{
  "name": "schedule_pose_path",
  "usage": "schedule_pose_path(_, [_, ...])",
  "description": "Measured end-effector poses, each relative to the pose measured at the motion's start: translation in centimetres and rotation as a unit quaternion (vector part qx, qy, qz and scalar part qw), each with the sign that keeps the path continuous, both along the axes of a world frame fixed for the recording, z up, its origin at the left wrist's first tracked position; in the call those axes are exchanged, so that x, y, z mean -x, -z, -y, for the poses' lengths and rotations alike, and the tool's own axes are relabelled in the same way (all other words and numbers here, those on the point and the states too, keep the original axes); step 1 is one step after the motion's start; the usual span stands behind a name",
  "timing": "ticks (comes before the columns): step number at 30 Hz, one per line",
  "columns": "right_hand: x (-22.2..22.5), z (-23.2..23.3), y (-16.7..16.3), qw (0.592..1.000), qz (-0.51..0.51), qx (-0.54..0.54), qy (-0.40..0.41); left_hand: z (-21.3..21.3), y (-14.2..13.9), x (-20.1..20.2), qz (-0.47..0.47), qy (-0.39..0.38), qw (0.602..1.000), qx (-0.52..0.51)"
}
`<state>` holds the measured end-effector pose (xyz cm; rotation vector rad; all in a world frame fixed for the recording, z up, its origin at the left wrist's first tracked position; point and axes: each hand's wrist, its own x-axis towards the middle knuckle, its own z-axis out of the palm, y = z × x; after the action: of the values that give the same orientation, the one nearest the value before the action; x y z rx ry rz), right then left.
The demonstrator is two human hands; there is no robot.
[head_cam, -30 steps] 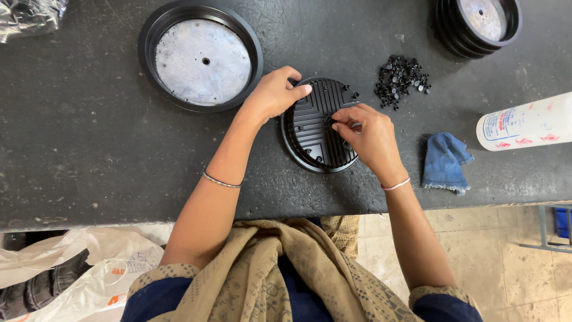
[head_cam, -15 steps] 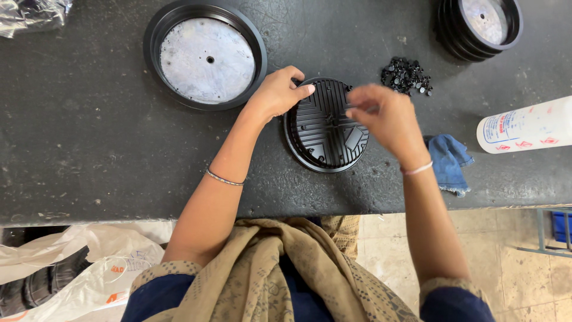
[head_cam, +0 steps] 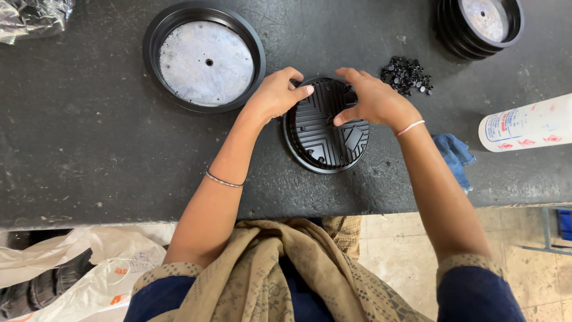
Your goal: The person unwraps a black ribbed plastic disc from a plastic bag, places it onto a white felt pad seated in a black plastic ring, presses it into place, and wraps the assembled unit in plastic. They stack finished assemblies with others on the workbench and repeat the cycle with additional parts.
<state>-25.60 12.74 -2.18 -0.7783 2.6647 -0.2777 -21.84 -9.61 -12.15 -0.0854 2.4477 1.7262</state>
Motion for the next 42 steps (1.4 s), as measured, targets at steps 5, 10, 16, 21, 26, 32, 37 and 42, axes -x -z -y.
schedule_pose_path(5, [-0.9,0.8,0.4,0.998,-0.003,-0.058,0.006,-0.1,-0.3,-0.1,-0.003,-0.005,1.000,-0.019])
schedule_pose_path(10, [-1.5,1.6,0.3,0.994,-0.021,-0.103,0.012,0.0,-0.9,-0.2,-0.004,-0.004,0.999,-0.037])
schedule_pose_path(16, [-1.7,2.5,0.0,0.993,-0.015,-0.120,0.016,-0.1,-1.2,-0.2,-0.005,-0.007,0.999,-0.031])
schedule_pose_path(21, [-1.4,2.2,-0.1,0.993,-0.009,-0.115,0.015,-0.2,-0.6,-0.3,-0.007,-0.003,0.999,-0.051])
schedule_pose_path(26, [-2.7,2.1,0.5,0.994,-0.034,-0.101,0.013,-0.2,-0.3,0.0,-0.038,-0.015,0.998,-0.045])
schedule_pose_path(32, [-5.5,0.8,1.0,0.992,-0.122,0.035,-0.014,0.0,-1.0,-0.6,0.033,0.003,0.996,-0.080])
schedule_pose_path(37, [-6.3,-5.5,2.0,0.948,-0.151,0.248,0.134,-0.5,-1.7,-0.9,-0.049,0.047,0.983,-0.169])
schedule_pose_path(42, [-9.1,-10.3,5.9,0.789,0.142,0.500,0.328,-0.6,-2.7,-0.7,-0.081,0.029,0.961,-0.263])
